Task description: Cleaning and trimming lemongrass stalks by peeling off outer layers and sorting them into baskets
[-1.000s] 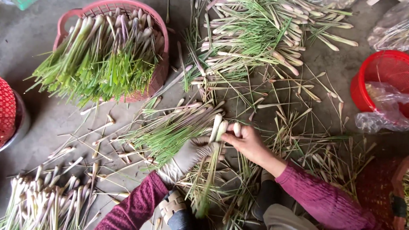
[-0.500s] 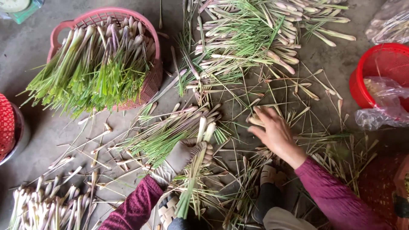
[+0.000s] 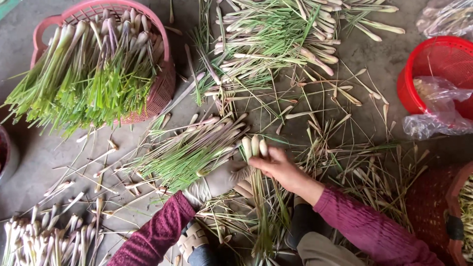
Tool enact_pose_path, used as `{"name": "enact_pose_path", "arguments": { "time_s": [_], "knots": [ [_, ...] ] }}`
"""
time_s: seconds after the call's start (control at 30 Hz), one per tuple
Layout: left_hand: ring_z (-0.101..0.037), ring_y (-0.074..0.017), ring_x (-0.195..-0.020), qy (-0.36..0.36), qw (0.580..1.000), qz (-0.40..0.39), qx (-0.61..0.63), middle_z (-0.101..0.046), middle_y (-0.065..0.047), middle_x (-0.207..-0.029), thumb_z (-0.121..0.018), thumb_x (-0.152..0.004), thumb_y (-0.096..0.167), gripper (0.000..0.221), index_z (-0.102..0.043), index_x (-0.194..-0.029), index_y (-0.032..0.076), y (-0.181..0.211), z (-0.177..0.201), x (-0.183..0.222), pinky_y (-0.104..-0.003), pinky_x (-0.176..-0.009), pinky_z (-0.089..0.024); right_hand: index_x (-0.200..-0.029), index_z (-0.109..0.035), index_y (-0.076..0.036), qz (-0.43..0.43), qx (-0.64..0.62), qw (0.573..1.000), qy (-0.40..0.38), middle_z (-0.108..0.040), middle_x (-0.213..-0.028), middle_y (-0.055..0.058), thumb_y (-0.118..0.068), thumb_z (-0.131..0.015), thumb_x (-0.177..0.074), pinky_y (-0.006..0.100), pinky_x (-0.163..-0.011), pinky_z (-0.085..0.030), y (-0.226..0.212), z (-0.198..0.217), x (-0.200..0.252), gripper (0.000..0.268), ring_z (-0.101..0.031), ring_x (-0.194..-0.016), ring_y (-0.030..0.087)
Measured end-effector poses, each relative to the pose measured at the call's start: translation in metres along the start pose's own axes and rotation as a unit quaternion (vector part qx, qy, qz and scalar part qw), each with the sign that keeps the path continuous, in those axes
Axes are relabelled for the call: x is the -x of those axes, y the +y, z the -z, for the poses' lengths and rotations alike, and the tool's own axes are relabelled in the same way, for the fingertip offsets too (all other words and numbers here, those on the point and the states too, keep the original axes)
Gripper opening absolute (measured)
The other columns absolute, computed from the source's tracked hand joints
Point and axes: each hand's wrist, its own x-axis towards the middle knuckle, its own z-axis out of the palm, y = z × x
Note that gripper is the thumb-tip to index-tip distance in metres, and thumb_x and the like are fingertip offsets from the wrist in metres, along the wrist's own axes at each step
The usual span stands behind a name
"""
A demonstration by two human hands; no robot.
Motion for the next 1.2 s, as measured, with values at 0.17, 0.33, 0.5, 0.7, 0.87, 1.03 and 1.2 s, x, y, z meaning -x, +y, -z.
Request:
{"name": "enact_pose_path", "arguments": {
  "time_s": [0.17,0.33,0.5,0.7,0.87,1.03,1.2],
  "knots": [
    [-0.077,-0.0249,-0.066,0.139,0.983,-0.062,-0.107,-0.076,-0.019,-0.076,-0.076,-0.093,0.019,0.021,-0.074,-0.098,-0.001,0.027,-0.022,0.015,-0.032,-0.057,-0.064,-0.084,-0.068,-0.002,0.042,0.031,0.999,0.001,-0.055,-0.062,0.005,-0.017,-0.077,-0.091,0.024,-0.047,-0.042,-0.011,0.000,0.001,0.019,-0.049,-0.054,0.011],
    [-0.074,-0.0254,-0.056,0.173,0.910,-0.204,-0.318,-0.074,-0.011,-0.064,-0.074,-0.093,0.020,0.009,-0.079,-0.090,0.013,0.035,-0.024,0.025,-0.031,-0.050,-0.060,-0.083,-0.068,-0.003,0.042,0.049,0.998,-0.009,-0.058,-0.063,0.005,-0.018,-0.077,-0.091,0.023,-0.047,-0.042,-0.006,0.005,-0.003,0.019,-0.050,-0.056,0.010],
    [-0.068,-0.0286,-0.051,0.155,0.864,-0.289,-0.382,-0.070,-0.005,-0.058,-0.068,-0.097,0.023,0.021,-0.073,-0.077,0.016,0.023,-0.012,0.025,-0.033,-0.054,-0.058,-0.090,-0.067,-0.003,0.026,0.052,0.998,-0.013,-0.059,-0.069,0.007,-0.018,-0.074,-0.094,0.025,-0.049,-0.043,-0.006,0.011,-0.004,0.017,-0.051,-0.058,0.013],
    [-0.062,-0.0218,-0.047,0.202,0.859,-0.289,-0.372,-0.067,-0.007,-0.058,-0.084,-0.083,0.023,0.014,-0.075,-0.080,0.013,0.023,-0.017,0.016,-0.032,-0.048,-0.053,-0.092,-0.066,-0.003,0.009,-0.006,1.000,-0.027,-0.059,-0.072,0.007,-0.020,-0.073,-0.095,0.025,-0.050,-0.043,0.008,0.010,-0.005,0.019,-0.054,-0.061,0.014],
    [-0.063,-0.0264,-0.047,0.118,0.866,-0.326,-0.361,-0.067,-0.012,-0.058,-0.073,-0.092,0.009,0.020,-0.068,-0.072,0.006,0.043,-0.024,0.034,-0.032,-0.049,-0.051,-0.093,-0.068,-0.002,0.000,0.018,0.998,-0.067,-0.067,-0.076,0.012,-0.016,-0.076,-0.092,0.024,-0.050,-0.043,0.007,0.013,-0.006,0.016,-0.060,-0.064,0.017],
    [-0.060,-0.0151,-0.049,0.022,0.945,-0.263,-0.192,-0.067,-0.009,-0.061,-0.066,-0.096,0.010,0.021,-0.069,-0.076,0.005,0.002,0.023,0.023,-0.026,-0.049,-0.051,-0.096,-0.068,-0.003,0.003,0.020,0.998,-0.060,-0.061,-0.071,0.006,-0.017,-0.075,-0.093,0.024,-0.048,-0.043,0.001,0.020,-0.003,0.016,-0.052,-0.056,0.012],
    [-0.065,-0.0132,-0.059,-0.097,0.971,-0.146,-0.161,-0.073,-0.013,-0.076,-0.074,-0.091,0.021,0.023,-0.074,-0.102,0.000,-0.008,0.026,0.038,-0.023,-0.052,-0.055,-0.096,-0.062,-0.004,-0.012,0.040,0.997,0.064,-0.054,-0.072,0.003,-0.018,-0.067,-0.096,0.023,-0.051,-0.041,-0.060,0.042,0.011,0.015,-0.048,-0.058,0.010]
  ]
}}
